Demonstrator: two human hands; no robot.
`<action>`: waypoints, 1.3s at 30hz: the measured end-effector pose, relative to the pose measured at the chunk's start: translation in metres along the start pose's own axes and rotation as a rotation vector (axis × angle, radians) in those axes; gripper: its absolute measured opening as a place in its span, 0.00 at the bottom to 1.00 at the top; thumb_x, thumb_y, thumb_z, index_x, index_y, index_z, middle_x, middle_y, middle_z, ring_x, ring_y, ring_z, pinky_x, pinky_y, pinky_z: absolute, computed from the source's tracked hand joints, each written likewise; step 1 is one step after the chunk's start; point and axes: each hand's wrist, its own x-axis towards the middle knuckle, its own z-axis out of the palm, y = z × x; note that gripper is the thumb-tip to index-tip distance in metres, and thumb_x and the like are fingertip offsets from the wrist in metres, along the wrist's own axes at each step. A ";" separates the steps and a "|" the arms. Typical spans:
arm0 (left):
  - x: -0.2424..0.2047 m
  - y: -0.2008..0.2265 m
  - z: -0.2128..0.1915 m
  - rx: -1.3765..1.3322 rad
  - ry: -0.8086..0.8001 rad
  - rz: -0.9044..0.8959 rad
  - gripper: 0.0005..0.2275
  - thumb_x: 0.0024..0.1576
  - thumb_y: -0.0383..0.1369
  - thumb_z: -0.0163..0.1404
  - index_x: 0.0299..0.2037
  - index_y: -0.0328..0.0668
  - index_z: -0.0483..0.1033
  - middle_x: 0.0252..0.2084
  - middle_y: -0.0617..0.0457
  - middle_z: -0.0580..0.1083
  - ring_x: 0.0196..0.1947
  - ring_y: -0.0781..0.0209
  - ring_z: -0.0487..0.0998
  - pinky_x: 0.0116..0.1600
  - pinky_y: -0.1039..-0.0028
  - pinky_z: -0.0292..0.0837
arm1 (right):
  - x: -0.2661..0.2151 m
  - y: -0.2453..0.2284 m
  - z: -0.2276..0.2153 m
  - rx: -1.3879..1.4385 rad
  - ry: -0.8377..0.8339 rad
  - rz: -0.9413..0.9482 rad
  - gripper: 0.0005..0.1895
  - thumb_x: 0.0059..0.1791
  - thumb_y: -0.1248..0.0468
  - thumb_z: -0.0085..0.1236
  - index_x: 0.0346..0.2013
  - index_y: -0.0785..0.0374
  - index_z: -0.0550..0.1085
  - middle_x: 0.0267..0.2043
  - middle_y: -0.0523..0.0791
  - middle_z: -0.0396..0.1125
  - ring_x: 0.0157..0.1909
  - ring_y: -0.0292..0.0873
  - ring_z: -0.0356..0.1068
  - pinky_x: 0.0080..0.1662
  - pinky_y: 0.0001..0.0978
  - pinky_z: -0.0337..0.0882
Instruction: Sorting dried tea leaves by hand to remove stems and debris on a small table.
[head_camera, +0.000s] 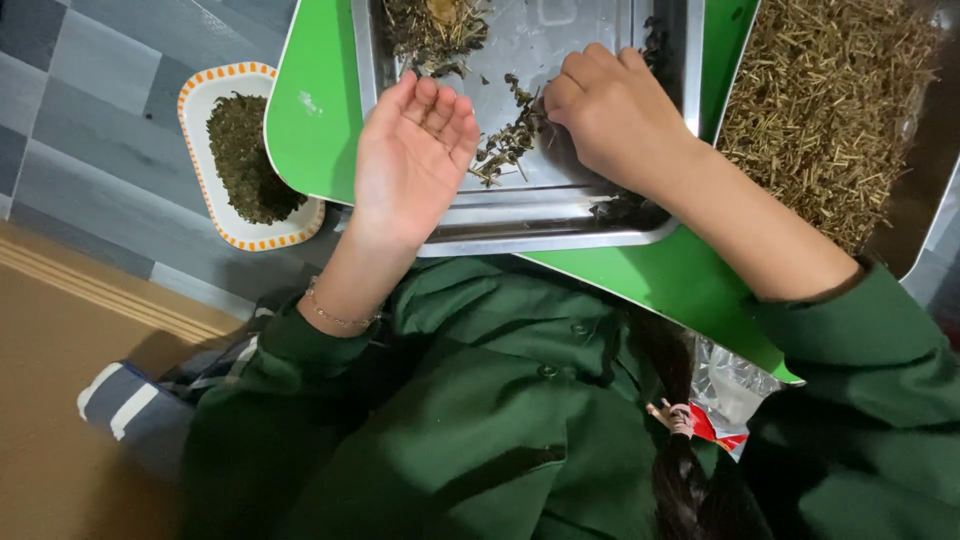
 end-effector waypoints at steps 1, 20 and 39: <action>0.000 -0.001 -0.001 0.007 0.003 -0.007 0.07 0.64 0.33 0.49 0.38 0.38 0.76 0.38 0.50 0.77 0.44 0.58 0.80 0.56 0.68 0.76 | -0.001 0.000 0.001 -0.035 -0.006 -0.028 0.05 0.51 0.63 0.58 0.39 0.60 0.74 0.41 0.45 0.66 0.45 0.47 0.65 0.50 0.36 0.63; -0.006 -0.009 0.021 -0.070 0.038 -0.093 0.21 0.67 0.34 0.37 0.66 0.24 0.62 0.69 0.34 0.65 0.75 0.44 0.61 0.81 0.57 0.55 | 0.010 0.009 -0.011 0.262 0.047 0.193 0.07 0.45 0.68 0.72 0.35 0.67 0.82 0.32 0.47 0.74 0.32 0.49 0.70 0.39 0.38 0.70; 0.002 -0.007 -0.005 -0.035 -0.166 -0.084 0.18 0.69 0.34 0.39 0.64 0.27 0.65 0.66 0.36 0.67 0.73 0.46 0.65 0.80 0.59 0.59 | 0.016 0.017 0.000 0.315 0.056 -0.091 0.04 0.51 0.74 0.59 0.40 0.68 0.79 0.44 0.50 0.68 0.45 0.53 0.69 0.47 0.40 0.73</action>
